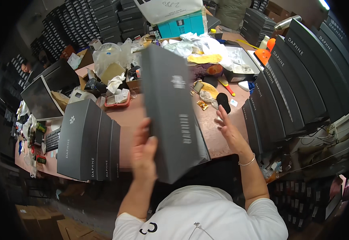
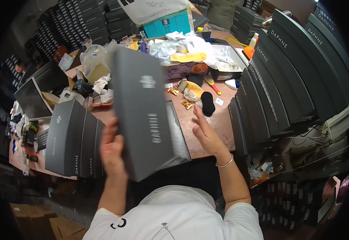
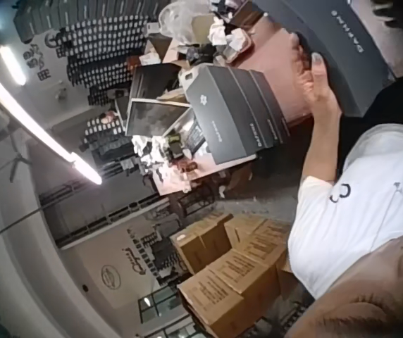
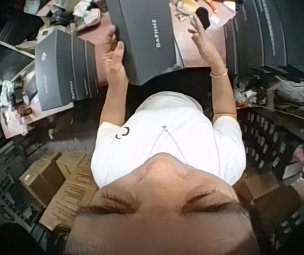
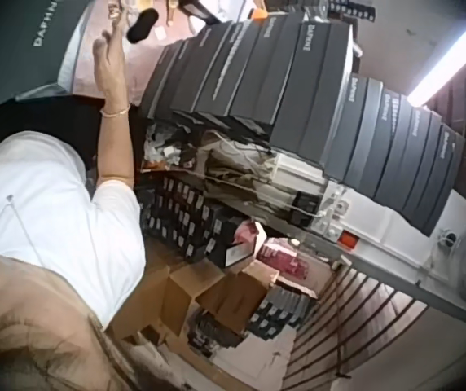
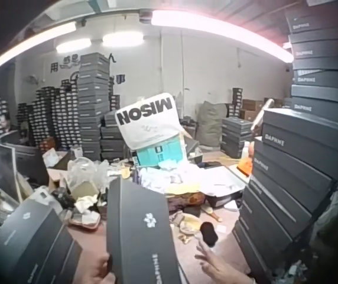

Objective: Packing high-heeled shoes into boxes with tissue paper.

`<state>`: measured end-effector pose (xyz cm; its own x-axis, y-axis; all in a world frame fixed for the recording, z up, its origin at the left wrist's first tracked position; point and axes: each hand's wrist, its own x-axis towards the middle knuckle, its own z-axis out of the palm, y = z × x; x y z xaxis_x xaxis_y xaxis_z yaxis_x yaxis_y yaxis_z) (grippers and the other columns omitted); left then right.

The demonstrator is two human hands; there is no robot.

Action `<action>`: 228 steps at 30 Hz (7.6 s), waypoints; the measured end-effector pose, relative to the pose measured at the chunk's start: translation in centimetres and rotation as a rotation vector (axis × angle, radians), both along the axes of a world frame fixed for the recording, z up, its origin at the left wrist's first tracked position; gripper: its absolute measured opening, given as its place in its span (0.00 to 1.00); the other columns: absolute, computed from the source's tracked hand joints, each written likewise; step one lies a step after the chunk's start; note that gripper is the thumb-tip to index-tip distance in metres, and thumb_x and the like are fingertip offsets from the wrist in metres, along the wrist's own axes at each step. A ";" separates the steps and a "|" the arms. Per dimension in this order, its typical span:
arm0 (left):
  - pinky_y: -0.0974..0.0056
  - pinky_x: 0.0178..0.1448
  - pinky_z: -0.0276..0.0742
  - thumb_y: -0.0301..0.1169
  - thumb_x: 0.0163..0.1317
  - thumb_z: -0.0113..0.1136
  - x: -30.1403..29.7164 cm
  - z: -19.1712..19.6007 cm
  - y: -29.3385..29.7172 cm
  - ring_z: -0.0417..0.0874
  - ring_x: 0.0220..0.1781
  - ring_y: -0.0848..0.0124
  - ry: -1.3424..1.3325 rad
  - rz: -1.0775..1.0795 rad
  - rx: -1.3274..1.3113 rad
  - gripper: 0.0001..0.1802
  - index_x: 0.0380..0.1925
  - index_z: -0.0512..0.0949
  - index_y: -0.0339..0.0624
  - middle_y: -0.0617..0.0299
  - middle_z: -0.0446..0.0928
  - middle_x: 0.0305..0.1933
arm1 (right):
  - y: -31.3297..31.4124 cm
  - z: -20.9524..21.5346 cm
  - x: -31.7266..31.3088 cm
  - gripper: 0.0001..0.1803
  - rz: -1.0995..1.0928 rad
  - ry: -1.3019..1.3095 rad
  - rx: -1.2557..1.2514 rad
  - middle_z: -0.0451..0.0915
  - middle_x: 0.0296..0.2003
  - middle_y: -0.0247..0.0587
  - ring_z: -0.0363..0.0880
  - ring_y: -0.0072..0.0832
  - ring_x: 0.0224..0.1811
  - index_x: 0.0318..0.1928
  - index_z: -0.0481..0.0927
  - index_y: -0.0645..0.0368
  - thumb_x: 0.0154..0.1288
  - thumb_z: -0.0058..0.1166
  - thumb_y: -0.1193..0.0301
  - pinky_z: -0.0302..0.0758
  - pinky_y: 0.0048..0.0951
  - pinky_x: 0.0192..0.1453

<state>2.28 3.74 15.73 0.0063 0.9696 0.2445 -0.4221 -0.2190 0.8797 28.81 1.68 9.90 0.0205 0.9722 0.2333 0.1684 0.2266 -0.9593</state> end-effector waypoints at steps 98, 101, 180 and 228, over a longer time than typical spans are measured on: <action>0.53 0.65 0.66 0.20 0.57 0.54 -15.6 -19.0 7.8 0.70 0.62 0.49 1.319 0.405 0.125 0.25 0.57 0.70 0.36 0.43 0.70 0.59 | 2.9 -9.9 -5.2 0.15 -0.052 -1.213 -0.059 0.71 0.54 0.54 0.63 0.58 0.63 0.43 0.72 0.60 0.58 0.58 0.67 0.57 0.62 0.64; 0.55 0.56 0.72 0.26 0.55 0.60 -9.1 -12.9 6.2 0.76 0.52 0.53 1.233 0.171 0.329 0.15 0.44 0.77 0.36 0.48 0.76 0.48 | 2.9 -6.6 -5.5 0.10 -0.045 -0.984 -0.143 0.74 0.47 0.55 0.73 0.57 0.50 0.40 0.70 0.62 0.61 0.53 0.71 0.69 0.54 0.52; 0.58 0.55 0.73 0.54 0.70 0.42 -12.2 -8.4 5.8 0.75 0.42 0.70 -0.468 0.494 -0.373 0.25 0.46 0.72 0.42 0.65 0.74 0.39 | 4.0 -4.5 -4.1 0.34 0.081 -0.206 -0.327 0.80 0.33 0.44 0.76 0.26 0.21 0.61 0.68 0.60 0.57 0.66 0.63 0.74 0.27 0.24; 0.57 0.64 0.68 0.68 0.66 0.24 -0.5 -11.9 -3.8 0.71 0.62 0.62 -0.282 -0.216 -0.882 0.44 0.62 0.61 0.40 0.53 0.69 0.60 | 2.4 -5.0 -15.3 0.44 0.355 -0.799 0.202 0.74 0.49 0.45 0.76 0.41 0.43 0.70 0.56 0.57 0.53 0.60 0.69 0.74 0.36 0.44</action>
<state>1.82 -0.10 3.78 0.2594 0.7899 -0.5557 -0.5981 0.5831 0.5497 13.49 4.12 4.85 -0.5152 0.8292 0.2168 0.6565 0.5444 -0.5222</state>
